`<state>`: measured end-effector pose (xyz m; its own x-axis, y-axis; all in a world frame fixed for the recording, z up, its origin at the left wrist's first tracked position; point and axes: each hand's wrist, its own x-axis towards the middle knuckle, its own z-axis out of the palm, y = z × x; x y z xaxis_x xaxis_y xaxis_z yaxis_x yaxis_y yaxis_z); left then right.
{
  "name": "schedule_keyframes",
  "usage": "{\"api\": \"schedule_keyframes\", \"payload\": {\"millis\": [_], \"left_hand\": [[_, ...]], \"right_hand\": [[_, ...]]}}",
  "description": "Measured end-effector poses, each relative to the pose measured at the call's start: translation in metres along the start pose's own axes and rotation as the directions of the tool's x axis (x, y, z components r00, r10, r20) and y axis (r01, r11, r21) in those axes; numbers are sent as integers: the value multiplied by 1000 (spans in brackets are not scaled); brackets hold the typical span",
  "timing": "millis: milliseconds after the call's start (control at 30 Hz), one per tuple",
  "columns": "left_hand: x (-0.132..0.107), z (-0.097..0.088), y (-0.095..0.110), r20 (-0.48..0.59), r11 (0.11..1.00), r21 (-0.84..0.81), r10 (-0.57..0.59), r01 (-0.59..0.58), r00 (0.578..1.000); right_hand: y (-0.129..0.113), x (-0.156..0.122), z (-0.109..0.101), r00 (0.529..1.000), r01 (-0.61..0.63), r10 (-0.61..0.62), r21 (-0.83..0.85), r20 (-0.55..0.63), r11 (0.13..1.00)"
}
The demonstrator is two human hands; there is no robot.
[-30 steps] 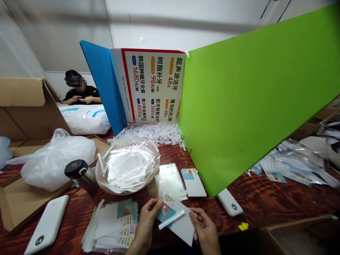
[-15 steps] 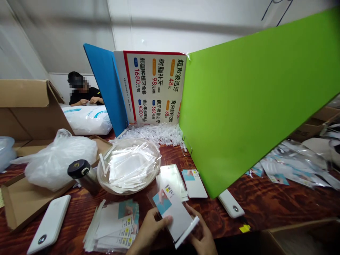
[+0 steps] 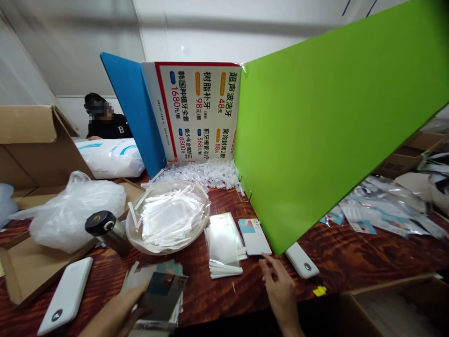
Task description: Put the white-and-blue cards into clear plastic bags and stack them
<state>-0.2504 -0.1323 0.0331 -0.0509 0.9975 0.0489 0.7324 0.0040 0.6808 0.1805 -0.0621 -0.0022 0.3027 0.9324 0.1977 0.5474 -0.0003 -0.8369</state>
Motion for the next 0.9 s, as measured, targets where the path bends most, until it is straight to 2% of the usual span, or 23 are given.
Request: {"api": "schedule_keyframes", "payload": {"millis": [67,100,133,233,333,367,433,467,533,567,600,667,700,800,900], "left_hand": [[9,-19,-22,159,990,127,35,-55,987],[15,-23,-28,231,979,173,68,-109,971],[21,-24,-31,255,958,226,115,-175,960],[32,-15,-35,172,834,427,304,-349,937],[32,2,-39,39,718,571,461,-398,887],[32,10,-38,4,707,572,504,-415,864],[33,30,-25,-72,745,496,547,-446,834],[36,43,-12,-107,791,424,527,-440,843],[45,78,27,-136,907,251,379,-339,915],[52,97,49,-142,960,188,235,-207,961],[60,117,71,-132,986,155,88,-67,987],[79,152,105,-140,988,154,19,3,990],[87,166,115,-143,988,150,-3,25,990],[102,186,121,-143,993,106,-37,52,989],[103,181,105,-114,999,14,-33,35,993]], "right_hand": [[1,19,-4,991,-129,116,-248,-66,960],[-1,26,-4,981,-193,185,-359,-59,913],[-5,32,-2,969,-237,246,-456,-40,858],[-17,38,6,950,-256,311,-601,-13,757],[-24,37,13,948,-281,313,-626,-61,727],[-25,37,14,944,-298,320,-630,-82,717],[-25,35,16,939,-321,324,-636,-117,701],[-24,34,17,938,-328,322,-639,-130,696],[-20,32,19,939,-330,311,-645,-148,689],[-18,31,20,940,-331,303,-646,-159,688],[-16,30,22,942,-330,288,-643,-174,691],[-11,28,26,950,-313,221,-612,-223,727],[-8,27,28,952,-290,166,-579,-259,762],[1,26,31,921,-205,54,-360,-386,910],[8,25,30,885,-193,146,-61,-443,979]]}}
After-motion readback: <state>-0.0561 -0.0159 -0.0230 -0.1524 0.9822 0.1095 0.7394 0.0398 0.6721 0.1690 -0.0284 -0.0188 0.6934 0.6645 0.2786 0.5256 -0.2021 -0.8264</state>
